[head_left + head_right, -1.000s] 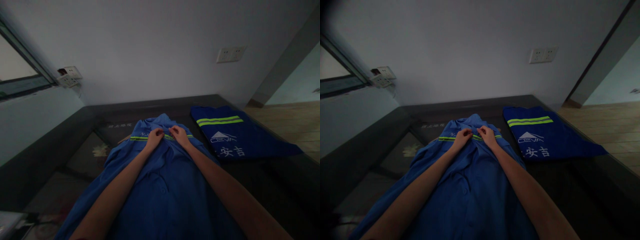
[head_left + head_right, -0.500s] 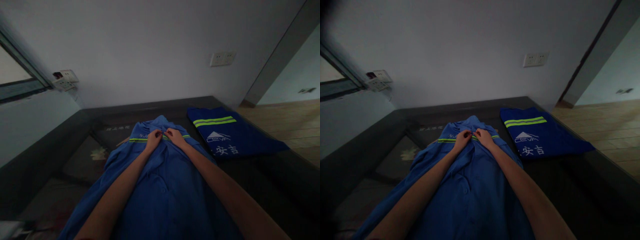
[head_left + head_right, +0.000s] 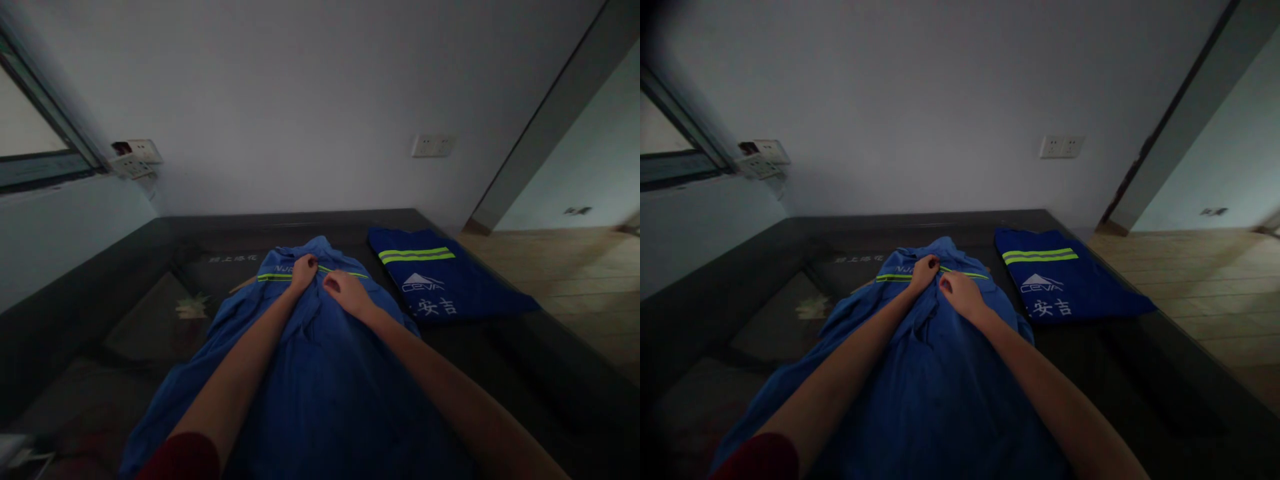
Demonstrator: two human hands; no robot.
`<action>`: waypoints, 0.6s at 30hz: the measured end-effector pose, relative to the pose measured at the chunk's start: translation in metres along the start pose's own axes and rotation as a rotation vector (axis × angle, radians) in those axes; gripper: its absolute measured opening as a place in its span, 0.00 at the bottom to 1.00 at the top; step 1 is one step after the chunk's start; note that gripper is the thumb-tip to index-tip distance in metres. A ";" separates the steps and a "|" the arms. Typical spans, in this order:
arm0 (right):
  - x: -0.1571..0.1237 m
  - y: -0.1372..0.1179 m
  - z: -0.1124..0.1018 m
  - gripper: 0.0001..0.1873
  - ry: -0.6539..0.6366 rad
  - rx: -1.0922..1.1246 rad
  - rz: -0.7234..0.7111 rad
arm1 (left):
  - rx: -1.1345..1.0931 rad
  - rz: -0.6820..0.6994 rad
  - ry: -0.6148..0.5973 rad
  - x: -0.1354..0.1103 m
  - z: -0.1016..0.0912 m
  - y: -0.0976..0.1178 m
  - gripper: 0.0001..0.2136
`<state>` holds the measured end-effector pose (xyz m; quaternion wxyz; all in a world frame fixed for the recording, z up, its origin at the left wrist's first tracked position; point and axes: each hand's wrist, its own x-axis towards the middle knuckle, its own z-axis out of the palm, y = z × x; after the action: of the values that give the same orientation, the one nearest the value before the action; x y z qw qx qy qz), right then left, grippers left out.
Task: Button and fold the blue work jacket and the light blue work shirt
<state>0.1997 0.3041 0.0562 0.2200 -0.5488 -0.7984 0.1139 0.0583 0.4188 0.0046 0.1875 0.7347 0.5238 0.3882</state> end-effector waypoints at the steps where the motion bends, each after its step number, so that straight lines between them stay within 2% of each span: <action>1: -0.008 -0.005 0.002 0.04 -0.039 -0.027 0.007 | 0.005 0.015 0.006 -0.004 -0.004 0.004 0.09; 4: -0.026 -0.015 0.013 0.04 -0.088 -0.085 0.049 | 0.034 0.058 0.012 -0.024 -0.023 0.018 0.09; 6: -0.029 -0.018 0.021 0.07 -0.093 -0.134 0.090 | 0.063 0.076 -0.020 -0.046 -0.041 0.027 0.06; 8: -0.029 -0.019 0.026 0.12 -0.089 -0.175 0.127 | 0.108 0.081 -0.097 -0.074 -0.059 0.036 0.03; 11: -0.024 -0.019 0.030 0.15 -0.089 -0.203 0.171 | 0.262 0.003 -0.243 -0.117 -0.082 0.048 0.10; 14: -0.020 -0.016 0.033 0.14 -0.085 -0.189 0.204 | 0.447 -0.117 -0.352 -0.146 -0.091 0.058 0.12; 18: -0.020 -0.005 0.032 0.09 -0.070 -0.118 0.226 | 0.579 -0.087 -0.423 -0.156 -0.085 0.064 0.12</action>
<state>0.1862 0.2852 0.0261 0.1449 -0.6431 -0.7439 0.1099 0.0095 0.2403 0.0435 0.0924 0.7984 0.5925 0.0549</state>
